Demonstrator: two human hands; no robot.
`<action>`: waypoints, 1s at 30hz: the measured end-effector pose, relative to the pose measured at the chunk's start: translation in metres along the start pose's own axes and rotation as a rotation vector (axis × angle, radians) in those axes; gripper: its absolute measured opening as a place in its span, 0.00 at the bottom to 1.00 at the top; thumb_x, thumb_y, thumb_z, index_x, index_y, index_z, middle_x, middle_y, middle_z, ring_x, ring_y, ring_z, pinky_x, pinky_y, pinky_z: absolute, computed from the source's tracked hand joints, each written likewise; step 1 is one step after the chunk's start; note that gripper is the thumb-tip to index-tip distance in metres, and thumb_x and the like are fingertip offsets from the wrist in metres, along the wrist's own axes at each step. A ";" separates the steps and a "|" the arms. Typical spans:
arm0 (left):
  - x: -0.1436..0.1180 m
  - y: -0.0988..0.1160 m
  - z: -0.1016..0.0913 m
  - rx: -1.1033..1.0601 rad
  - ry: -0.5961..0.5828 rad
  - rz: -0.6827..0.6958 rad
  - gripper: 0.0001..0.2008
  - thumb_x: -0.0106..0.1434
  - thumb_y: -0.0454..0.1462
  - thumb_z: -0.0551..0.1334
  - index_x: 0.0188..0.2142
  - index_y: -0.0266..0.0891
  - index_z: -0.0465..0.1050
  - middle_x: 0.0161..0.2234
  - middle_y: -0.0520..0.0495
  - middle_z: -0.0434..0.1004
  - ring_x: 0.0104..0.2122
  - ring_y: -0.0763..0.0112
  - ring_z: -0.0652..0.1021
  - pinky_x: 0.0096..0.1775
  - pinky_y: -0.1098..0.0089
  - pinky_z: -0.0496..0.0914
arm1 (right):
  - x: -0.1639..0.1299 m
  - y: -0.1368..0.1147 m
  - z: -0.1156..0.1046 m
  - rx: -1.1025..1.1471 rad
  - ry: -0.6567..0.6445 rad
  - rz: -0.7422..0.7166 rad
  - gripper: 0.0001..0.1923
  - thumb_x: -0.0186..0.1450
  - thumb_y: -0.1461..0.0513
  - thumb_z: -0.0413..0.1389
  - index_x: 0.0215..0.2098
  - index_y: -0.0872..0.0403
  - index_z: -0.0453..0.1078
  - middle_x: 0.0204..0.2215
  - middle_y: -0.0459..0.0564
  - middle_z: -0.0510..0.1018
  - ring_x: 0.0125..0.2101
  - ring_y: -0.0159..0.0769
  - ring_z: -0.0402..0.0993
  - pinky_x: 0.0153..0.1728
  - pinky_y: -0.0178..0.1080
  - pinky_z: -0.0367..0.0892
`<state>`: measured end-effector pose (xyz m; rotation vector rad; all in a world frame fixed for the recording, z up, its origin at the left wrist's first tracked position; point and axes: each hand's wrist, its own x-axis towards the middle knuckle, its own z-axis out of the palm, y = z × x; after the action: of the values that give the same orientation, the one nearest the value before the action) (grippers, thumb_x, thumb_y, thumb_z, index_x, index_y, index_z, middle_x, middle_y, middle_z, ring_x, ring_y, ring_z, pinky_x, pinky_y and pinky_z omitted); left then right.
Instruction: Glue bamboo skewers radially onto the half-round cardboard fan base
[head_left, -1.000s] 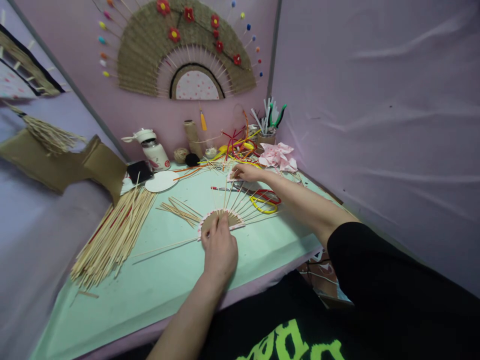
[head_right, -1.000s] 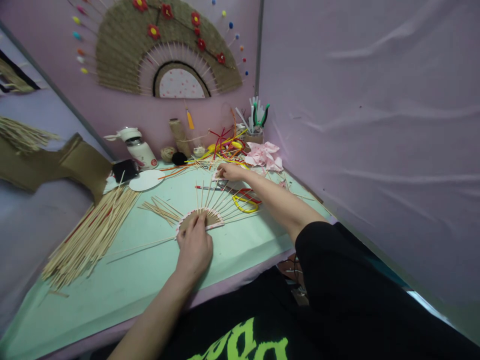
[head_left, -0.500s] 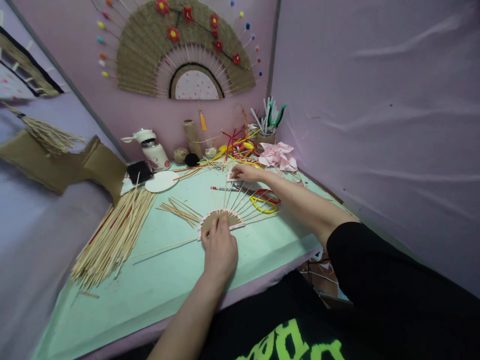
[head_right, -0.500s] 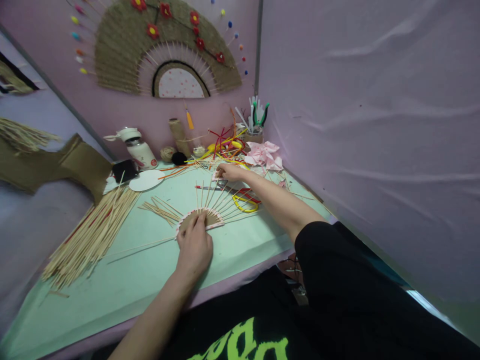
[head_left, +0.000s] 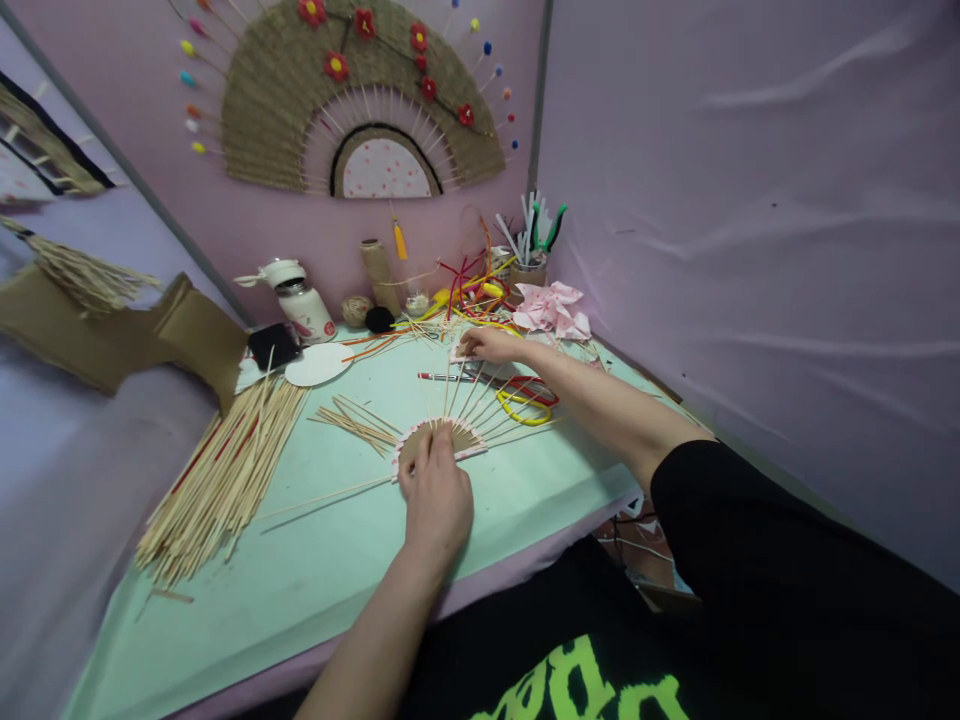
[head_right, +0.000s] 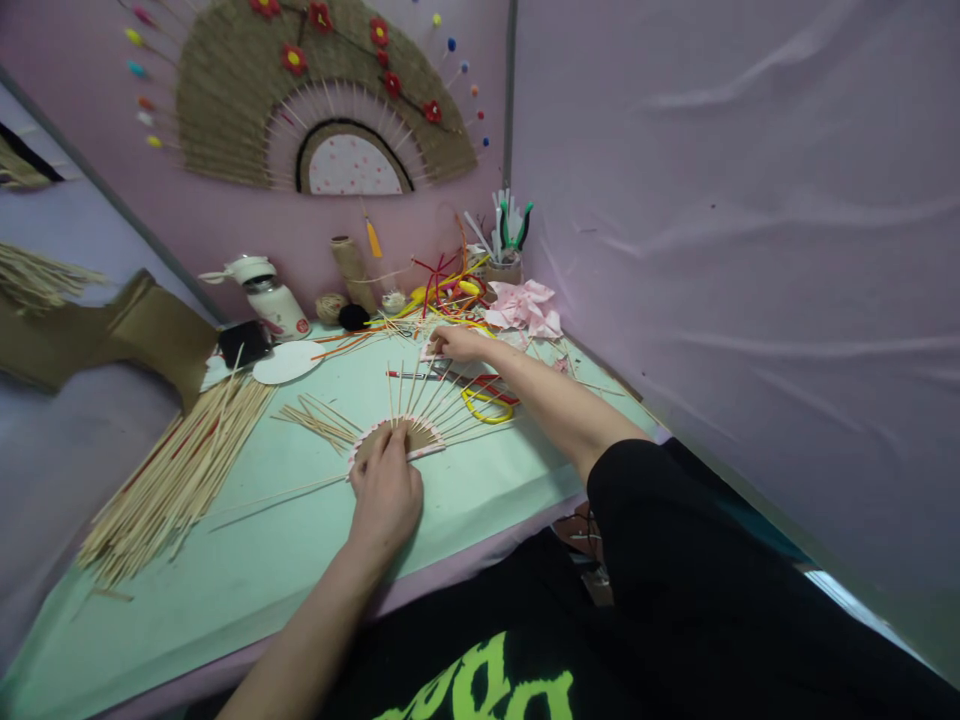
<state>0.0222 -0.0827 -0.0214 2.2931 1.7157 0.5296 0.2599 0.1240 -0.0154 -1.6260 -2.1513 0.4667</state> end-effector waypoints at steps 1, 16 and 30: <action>0.000 0.000 0.000 0.002 -0.001 -0.002 0.31 0.62 0.26 0.50 0.65 0.35 0.61 0.66 0.35 0.64 0.68 0.57 0.59 0.65 0.46 0.55 | 0.000 0.000 0.000 -0.001 -0.001 -0.001 0.20 0.60 0.68 0.57 0.51 0.53 0.71 0.45 0.51 0.83 0.44 0.38 0.77 0.48 0.38 0.67; 0.000 -0.002 0.000 -0.093 0.053 0.010 0.29 0.61 0.26 0.50 0.62 0.36 0.64 0.62 0.37 0.69 0.66 0.56 0.63 0.62 0.47 0.57 | -0.012 -0.016 -0.006 -0.160 0.030 -0.139 0.14 0.64 0.66 0.56 0.47 0.53 0.76 0.45 0.52 0.82 0.44 0.39 0.75 0.45 0.38 0.63; -0.003 -0.006 -0.004 -0.271 0.230 0.006 0.24 0.61 0.27 0.50 0.55 0.40 0.68 0.57 0.41 0.74 0.62 0.58 0.67 0.59 0.52 0.59 | -0.025 -0.055 0.008 -0.362 -0.134 -0.422 0.08 0.63 0.66 0.58 0.33 0.50 0.80 0.39 0.51 0.81 0.46 0.43 0.67 0.44 0.42 0.51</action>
<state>0.0145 -0.0839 -0.0201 2.1132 1.6152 0.9952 0.2160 0.0847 0.0015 -1.2703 -2.7125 0.0593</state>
